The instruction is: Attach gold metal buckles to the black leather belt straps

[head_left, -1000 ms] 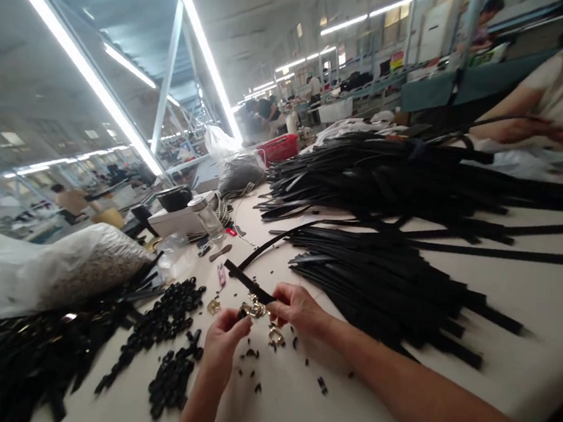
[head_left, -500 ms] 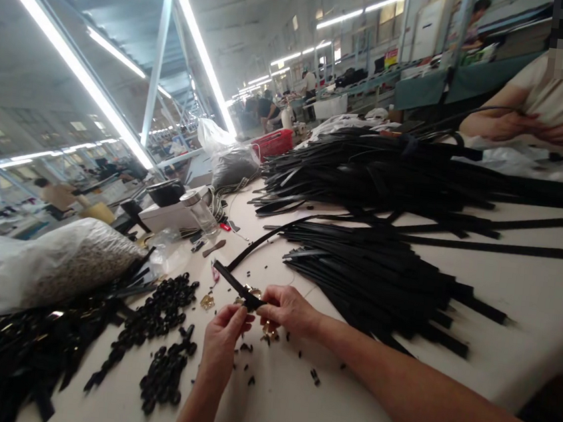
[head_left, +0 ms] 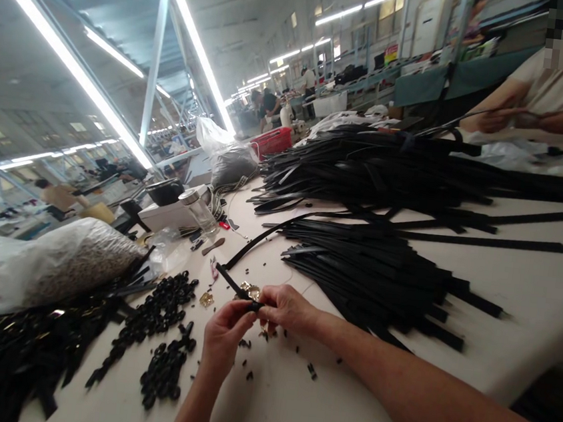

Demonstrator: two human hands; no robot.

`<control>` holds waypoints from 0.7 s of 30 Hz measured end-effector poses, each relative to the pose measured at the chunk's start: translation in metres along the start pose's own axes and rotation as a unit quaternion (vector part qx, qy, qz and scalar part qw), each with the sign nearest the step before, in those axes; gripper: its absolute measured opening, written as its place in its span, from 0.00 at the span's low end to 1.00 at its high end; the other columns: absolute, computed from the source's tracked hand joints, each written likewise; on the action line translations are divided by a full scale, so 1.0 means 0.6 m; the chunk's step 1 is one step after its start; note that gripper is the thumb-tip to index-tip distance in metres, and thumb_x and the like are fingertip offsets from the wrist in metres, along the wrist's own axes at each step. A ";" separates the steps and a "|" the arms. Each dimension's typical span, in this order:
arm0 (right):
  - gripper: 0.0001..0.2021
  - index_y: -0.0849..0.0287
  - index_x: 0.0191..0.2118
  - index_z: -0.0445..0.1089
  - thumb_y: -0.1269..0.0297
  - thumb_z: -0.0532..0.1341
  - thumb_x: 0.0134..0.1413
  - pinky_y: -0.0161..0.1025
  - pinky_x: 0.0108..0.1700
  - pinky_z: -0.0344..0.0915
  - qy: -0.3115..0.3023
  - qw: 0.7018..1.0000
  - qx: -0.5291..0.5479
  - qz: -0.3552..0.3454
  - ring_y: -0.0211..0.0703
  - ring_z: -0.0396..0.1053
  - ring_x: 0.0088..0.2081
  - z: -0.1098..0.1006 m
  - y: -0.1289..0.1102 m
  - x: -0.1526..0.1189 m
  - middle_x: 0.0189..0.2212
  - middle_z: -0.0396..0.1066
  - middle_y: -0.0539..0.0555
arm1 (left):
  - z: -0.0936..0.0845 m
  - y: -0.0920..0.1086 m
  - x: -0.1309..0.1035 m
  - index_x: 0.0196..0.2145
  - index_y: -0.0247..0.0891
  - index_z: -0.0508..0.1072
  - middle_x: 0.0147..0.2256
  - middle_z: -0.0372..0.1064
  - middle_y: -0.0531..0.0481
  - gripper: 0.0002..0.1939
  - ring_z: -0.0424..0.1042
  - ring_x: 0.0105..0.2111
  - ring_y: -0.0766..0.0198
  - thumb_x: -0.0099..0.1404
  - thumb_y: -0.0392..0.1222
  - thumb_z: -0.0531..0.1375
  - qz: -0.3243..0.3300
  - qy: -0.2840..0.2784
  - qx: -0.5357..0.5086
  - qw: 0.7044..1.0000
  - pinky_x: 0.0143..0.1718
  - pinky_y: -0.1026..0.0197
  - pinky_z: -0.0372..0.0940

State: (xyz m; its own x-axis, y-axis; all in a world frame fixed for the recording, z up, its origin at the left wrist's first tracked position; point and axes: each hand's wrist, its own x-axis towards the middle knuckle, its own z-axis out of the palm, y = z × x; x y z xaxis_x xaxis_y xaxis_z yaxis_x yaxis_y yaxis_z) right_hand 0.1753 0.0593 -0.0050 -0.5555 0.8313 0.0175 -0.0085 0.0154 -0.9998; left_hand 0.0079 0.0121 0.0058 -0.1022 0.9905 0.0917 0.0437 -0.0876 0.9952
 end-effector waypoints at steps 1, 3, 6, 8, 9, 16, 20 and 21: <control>0.04 0.62 0.31 0.67 0.66 0.62 0.50 0.28 0.20 0.63 -0.001 1.000 0.003 0.000 0.34 0.70 0.19 0.001 -0.001 0.000 0.22 0.70 0.47 | 0.000 -0.001 0.000 0.34 0.35 0.79 0.28 0.75 0.47 0.15 0.69 0.26 0.65 0.50 0.44 0.72 0.004 -0.002 0.008 1.000 0.30 0.65 0.67; 0.03 0.61 0.32 0.67 0.68 0.61 0.50 0.28 0.22 0.64 -0.013 1.000 0.015 0.001 0.34 0.71 0.20 0.002 -0.004 -0.001 0.23 0.71 0.47 | -0.001 -0.003 0.001 0.34 0.36 0.79 0.28 0.74 0.48 0.13 0.69 0.27 0.65 0.51 0.43 0.71 0.006 -0.004 0.022 1.000 0.30 0.65 0.67; 0.06 0.62 0.34 0.68 0.69 0.63 0.47 0.29 0.25 0.66 -0.045 0.998 0.037 -0.004 0.34 0.72 0.23 0.002 -0.009 -0.004 0.25 0.71 0.47 | -0.004 -0.002 0.003 0.33 0.37 0.79 0.27 0.73 0.49 0.11 0.70 0.27 0.63 0.52 0.43 0.70 0.009 -0.006 0.039 0.999 0.31 0.63 0.67; 0.09 0.62 0.35 0.69 0.66 0.65 0.46 0.30 0.27 0.67 -0.051 0.998 0.046 -0.007 0.35 0.72 0.25 0.002 -0.010 -0.005 0.25 0.71 0.48 | -0.005 -0.001 0.004 0.32 0.38 0.80 0.28 0.73 0.49 0.11 0.70 0.29 0.61 0.51 0.45 0.70 0.019 -0.008 0.052 0.998 0.31 0.62 0.68; 0.10 0.62 0.35 0.69 0.65 0.66 0.46 0.30 0.26 0.67 -0.046 0.998 0.046 -0.008 0.35 0.72 0.24 0.003 -0.009 -0.006 0.24 0.71 0.47 | -0.005 -0.001 0.004 0.32 0.38 0.80 0.30 0.74 0.48 0.11 0.71 0.30 0.60 0.51 0.45 0.70 0.027 -0.011 0.063 0.998 0.32 0.62 0.68; 0.09 0.61 0.30 0.68 0.60 0.64 0.49 0.31 0.21 0.64 0.071 0.997 0.028 -0.025 0.36 0.68 0.19 -0.007 0.004 0.010 0.21 0.70 0.48 | -0.011 0.008 0.000 0.38 0.36 0.78 0.30 0.75 0.46 0.19 0.71 0.28 0.60 0.54 0.52 0.69 0.006 0.008 0.067 0.998 0.30 0.62 0.67; 0.09 0.60 0.28 0.65 0.60 0.62 0.48 0.32 0.25 0.66 0.121 0.990 0.054 -0.041 0.35 0.68 0.21 -0.021 -0.001 0.017 0.20 0.70 0.47 | -0.002 0.063 -0.004 0.49 0.36 0.73 0.25 0.69 0.52 0.24 0.65 0.21 0.67 0.58 0.50 0.67 0.024 -0.023 0.000 0.999 0.23 0.66 0.62; 0.09 0.60 0.27 0.65 0.61 0.62 0.48 0.32 0.25 0.65 0.128 0.989 0.060 -0.042 0.35 0.68 0.21 -0.023 -0.004 0.016 0.20 0.69 0.47 | 0.005 0.086 -0.001 0.54 0.38 0.70 0.24 0.67 0.53 0.26 0.64 0.20 0.68 0.60 0.49 0.66 0.023 -0.059 -0.016 0.998 0.22 0.66 0.61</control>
State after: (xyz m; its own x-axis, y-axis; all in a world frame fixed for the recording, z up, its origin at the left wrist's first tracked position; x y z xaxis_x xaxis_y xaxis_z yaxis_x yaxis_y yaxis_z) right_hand 0.1813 0.0750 -0.0026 -0.3210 0.9432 0.0857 -0.1526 0.0378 -0.9876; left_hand 0.0134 0.0070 0.0570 0.0175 0.9907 0.1349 0.0139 -0.1351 0.9907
